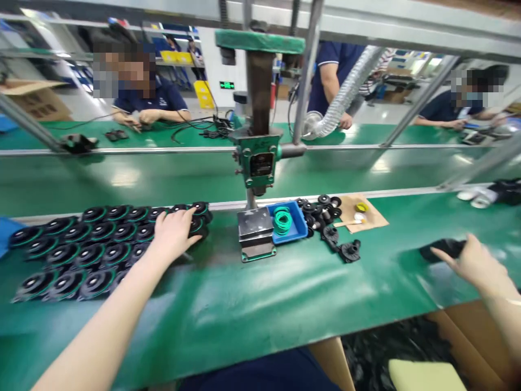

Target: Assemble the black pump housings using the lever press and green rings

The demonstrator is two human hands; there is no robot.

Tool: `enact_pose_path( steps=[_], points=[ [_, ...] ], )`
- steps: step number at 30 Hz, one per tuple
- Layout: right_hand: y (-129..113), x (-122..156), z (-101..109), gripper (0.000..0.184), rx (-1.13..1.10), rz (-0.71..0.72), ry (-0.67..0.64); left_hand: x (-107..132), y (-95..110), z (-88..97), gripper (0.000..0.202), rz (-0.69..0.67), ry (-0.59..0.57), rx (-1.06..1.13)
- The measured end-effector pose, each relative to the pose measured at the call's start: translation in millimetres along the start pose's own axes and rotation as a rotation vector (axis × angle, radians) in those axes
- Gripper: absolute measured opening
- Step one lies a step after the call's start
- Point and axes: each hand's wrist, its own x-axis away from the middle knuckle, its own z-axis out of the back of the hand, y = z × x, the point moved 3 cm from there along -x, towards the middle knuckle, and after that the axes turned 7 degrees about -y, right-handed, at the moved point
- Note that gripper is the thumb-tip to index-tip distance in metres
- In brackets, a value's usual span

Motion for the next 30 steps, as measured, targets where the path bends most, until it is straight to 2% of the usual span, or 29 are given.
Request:
enact_pose_path(
  steps=[2,3,5,8,11,16,18,21,24,28,30],
  points=[
    [-6,-11,0,0.06,0.116,-0.029,0.027,-7,-4,-1.5,0.057,-0.04,-0.021,-0.018],
    [-17,-13,-5,0.056,0.105,-0.001,0.012,-9,-4,-0.8,0.056,-0.052,-0.023,-0.016],
    [-54,-10,-25,0.047,-0.041,0.141,-0.116,-12,-4,2.2,0.058,-0.055,-0.036,-0.015],
    [-117,18,-64,0.042,-0.221,0.356,-0.376,-8,0,7.4,0.065,-0.043,-0.064,0.012],
    [-155,54,-84,0.045,-0.353,0.389,-0.431,17,13,7.1,0.066,-0.088,-0.068,0.153],
    [-180,94,-84,0.037,-0.39,0.398,-0.414,87,63,-14.9,0.071,-0.201,-0.129,0.686],
    [-191,100,-85,0.038,-0.373,0.394,-0.381,103,90,-28.3,0.076,-0.23,-0.181,0.941],
    [-211,98,-92,0.04,-0.476,0.35,-0.471,103,129,-46.1,0.088,-0.266,-0.227,1.322],
    [-233,82,-90,0.041,-0.572,0.283,-0.572,90,156,-58.2,0.091,-0.281,-0.266,1.548],
    [-277,54,-68,0.038,-0.64,0.17,-0.579,82,167,-66.1,0.09,-0.286,-0.3,1.607],
    [-306,46,-57,0.032,-0.686,0.199,-0.571,83,166,-68.2,0.09,-0.254,-0.297,1.6]
  ],
)
